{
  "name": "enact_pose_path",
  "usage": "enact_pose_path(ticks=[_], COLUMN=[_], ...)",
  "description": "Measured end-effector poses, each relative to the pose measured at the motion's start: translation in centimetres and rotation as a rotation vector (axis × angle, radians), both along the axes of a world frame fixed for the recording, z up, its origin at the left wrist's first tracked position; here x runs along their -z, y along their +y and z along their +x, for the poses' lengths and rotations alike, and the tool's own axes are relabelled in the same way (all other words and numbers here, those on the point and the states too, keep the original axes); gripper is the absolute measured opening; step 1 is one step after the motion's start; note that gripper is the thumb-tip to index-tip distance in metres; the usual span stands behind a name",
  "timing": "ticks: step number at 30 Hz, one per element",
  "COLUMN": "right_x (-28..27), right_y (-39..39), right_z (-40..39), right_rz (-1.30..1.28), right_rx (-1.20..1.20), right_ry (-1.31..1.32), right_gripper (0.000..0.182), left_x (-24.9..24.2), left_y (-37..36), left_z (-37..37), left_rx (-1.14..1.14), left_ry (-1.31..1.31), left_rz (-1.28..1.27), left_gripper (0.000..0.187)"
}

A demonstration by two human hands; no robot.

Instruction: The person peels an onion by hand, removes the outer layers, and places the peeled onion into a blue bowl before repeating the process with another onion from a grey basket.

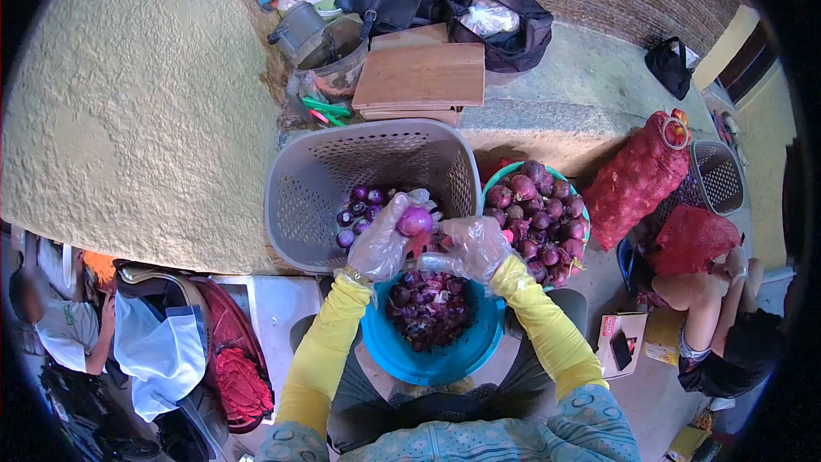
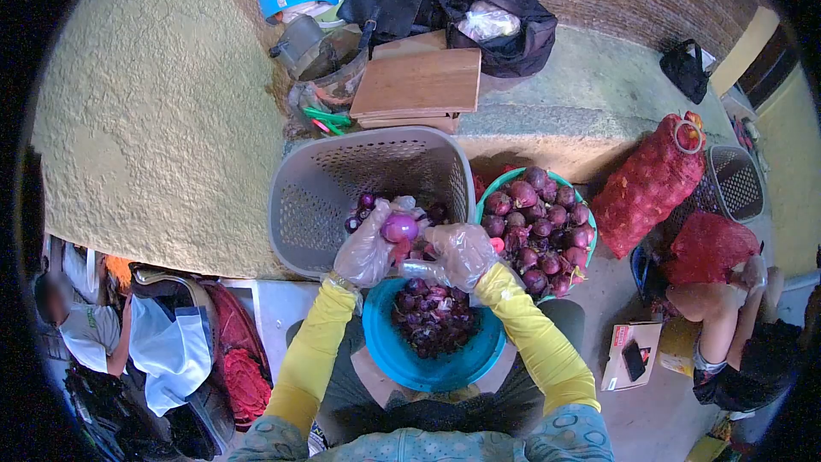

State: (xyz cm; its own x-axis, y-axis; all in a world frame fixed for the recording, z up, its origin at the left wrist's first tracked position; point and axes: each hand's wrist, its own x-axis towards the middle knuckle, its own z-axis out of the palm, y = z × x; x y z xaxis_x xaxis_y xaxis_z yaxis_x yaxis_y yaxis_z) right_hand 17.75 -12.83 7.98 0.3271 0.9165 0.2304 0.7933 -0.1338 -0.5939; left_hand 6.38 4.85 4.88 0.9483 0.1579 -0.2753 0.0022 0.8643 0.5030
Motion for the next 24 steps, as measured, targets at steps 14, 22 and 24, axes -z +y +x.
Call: enact_pose_path(ticks=[14,22,24], right_x=[-1.0,0.2,0.5], right_y=[-0.7,0.2,0.3], right_z=[0.9,0.4,0.3], right_rz=[0.084,0.034,0.024], right_rx=[-0.053,0.239,0.205], right_ry=[-0.128,0.048,0.02], right_gripper=[0.055,0.06,0.06], left_x=[0.5,-0.6,-1.7], left_y=[-0.1,-0.6,-0.8], left_z=[0.1,-0.2,-0.4], left_rx=[-0.054,0.031,0.073], left_ry=[-0.118,-0.103,-0.048], left_rz=[0.189,0.26,0.163], left_gripper=[0.032,0.035,0.034])
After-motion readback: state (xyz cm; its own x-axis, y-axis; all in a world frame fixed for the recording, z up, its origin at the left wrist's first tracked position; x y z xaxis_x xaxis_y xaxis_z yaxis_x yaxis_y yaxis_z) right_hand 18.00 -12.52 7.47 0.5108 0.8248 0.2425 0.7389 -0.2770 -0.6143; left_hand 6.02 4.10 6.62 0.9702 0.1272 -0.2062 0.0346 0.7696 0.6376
